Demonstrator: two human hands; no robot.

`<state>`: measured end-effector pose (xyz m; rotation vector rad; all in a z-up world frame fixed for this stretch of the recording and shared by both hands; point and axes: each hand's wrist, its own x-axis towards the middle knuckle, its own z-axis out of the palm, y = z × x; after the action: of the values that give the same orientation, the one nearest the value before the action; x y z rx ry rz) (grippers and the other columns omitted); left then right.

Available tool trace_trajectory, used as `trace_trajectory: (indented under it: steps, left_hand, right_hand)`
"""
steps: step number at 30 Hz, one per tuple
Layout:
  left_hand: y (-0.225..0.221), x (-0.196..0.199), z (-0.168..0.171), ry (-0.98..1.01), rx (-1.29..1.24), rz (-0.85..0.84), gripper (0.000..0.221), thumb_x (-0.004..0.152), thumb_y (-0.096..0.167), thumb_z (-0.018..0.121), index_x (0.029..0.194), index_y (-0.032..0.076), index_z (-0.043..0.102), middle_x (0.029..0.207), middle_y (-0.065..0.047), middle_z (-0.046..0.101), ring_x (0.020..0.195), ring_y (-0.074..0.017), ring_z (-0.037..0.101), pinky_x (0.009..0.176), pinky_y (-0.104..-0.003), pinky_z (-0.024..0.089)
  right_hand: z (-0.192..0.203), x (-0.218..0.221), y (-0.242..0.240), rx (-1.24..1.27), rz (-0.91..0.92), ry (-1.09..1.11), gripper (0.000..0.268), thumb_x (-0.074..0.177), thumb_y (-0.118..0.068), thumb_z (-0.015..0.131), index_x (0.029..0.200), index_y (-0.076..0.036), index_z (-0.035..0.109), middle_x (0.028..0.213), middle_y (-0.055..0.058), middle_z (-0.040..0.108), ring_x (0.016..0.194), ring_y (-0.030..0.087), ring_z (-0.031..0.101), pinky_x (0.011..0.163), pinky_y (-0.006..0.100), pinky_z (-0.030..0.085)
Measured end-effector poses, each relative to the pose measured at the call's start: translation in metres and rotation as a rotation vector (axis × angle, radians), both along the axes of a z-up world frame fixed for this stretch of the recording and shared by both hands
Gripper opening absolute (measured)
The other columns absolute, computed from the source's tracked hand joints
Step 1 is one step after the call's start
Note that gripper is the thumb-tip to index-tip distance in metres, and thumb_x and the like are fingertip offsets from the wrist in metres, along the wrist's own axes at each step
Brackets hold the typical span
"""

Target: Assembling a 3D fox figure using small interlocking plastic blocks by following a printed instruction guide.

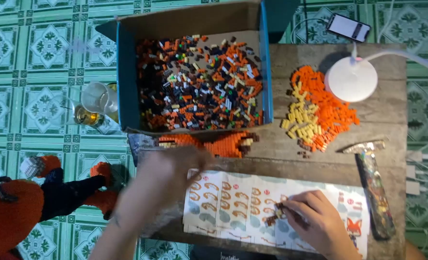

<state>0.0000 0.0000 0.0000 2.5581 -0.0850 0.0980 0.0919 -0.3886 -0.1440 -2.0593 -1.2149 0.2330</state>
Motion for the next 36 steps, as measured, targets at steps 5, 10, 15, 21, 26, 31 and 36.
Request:
trace_trajectory:
  steps: [5,10,15,21,26,31,36]
  left_hand:
    - [0.061,0.073,-0.025,0.16,0.13,0.075,0.013,0.109,0.008,0.074,0.118,0.003,0.083,0.098,-0.012,0.087,0.065,-0.0202,0.082,0.058,-0.029,0.07]
    - [0.093,0.12,-0.063,0.531,0.376,0.124,0.039,0.113,0.03,0.069,0.143,0.005,0.066,0.12,-0.016,0.073,0.094,-0.0378,0.081,0.066,-0.052,0.072]
    - [0.107,0.132,-0.048,0.489,0.266,0.191,0.033,0.114,0.025,0.066,0.14,0.006,0.073,0.129,-0.017,0.075,0.083,-0.0354,0.082,0.062,-0.045,0.077]
    - [0.134,0.171,-0.072,0.183,0.231,0.183,0.018,0.111,0.005,0.067,0.116,0.004,0.084,0.122,-0.022,0.078,0.082,-0.0402,0.081,0.054,-0.049,0.071]
    - [0.106,0.19,-0.054,0.17,0.28,0.17,0.029,0.107,-0.005,0.061,0.127,0.002,0.081,0.12,-0.026,0.077,0.085,-0.0409,0.08,0.059,-0.049,0.074]
    - [0.001,0.185,0.019,-0.21,0.052,-0.167,0.051,0.096,-0.006,0.078,0.146,-0.003,0.071,0.137,-0.029,0.078,0.112,-0.0427,0.078,0.099,-0.053,0.07]
    - [-0.109,0.183,0.064,-0.127,0.35,-0.591,0.06,0.131,0.033,0.045,0.177,0.062,0.02,0.194,-0.007,0.018,0.171,-0.0503,0.044,0.136,-0.069,0.036]
  right_hand:
    - [-0.012,-0.003,-0.004,-0.012,-0.058,0.029,0.017,0.092,-0.02,0.083,0.108,-0.016,0.086,0.101,0.002,0.081,0.088,0.022,0.075,0.081,0.036,0.064]
    - [0.001,-0.005,0.009,-0.052,-0.193,0.085,0.008,0.089,-0.022,0.085,0.091,-0.016,0.091,0.09,0.001,0.086,0.081,0.017,0.079,0.08,0.032,0.067]
    - [-0.027,-0.007,-0.009,-0.105,-0.177,0.048,0.011,0.089,-0.027,0.086,0.097,-0.026,0.092,0.088,-0.01,0.082,0.084,0.008,0.078,0.083,0.024,0.065]
    - [-0.013,-0.011,0.003,-0.139,-0.269,0.081,0.011,0.087,-0.019,0.085,0.092,-0.026,0.092,0.088,-0.009,0.083,0.084,0.01,0.077,0.085,0.027,0.066]
    - [0.005,0.0,0.01,-0.083,-0.258,0.126,0.008,0.089,-0.017,0.083,0.089,-0.021,0.09,0.086,-0.004,0.084,0.079,0.01,0.078,0.078,0.027,0.067]
    - [-0.049,0.075,-0.091,-0.123,0.073,0.009,0.048,0.087,-0.016,0.078,0.135,-0.017,0.078,0.135,0.001,0.082,0.122,0.019,0.08,0.112,0.033,0.058]
    - [0.06,0.16,-0.003,-0.31,-0.362,0.077,0.058,0.105,-0.02,0.061,0.162,-0.014,0.062,0.172,0.025,0.05,0.153,0.047,0.053,0.115,0.059,0.049]
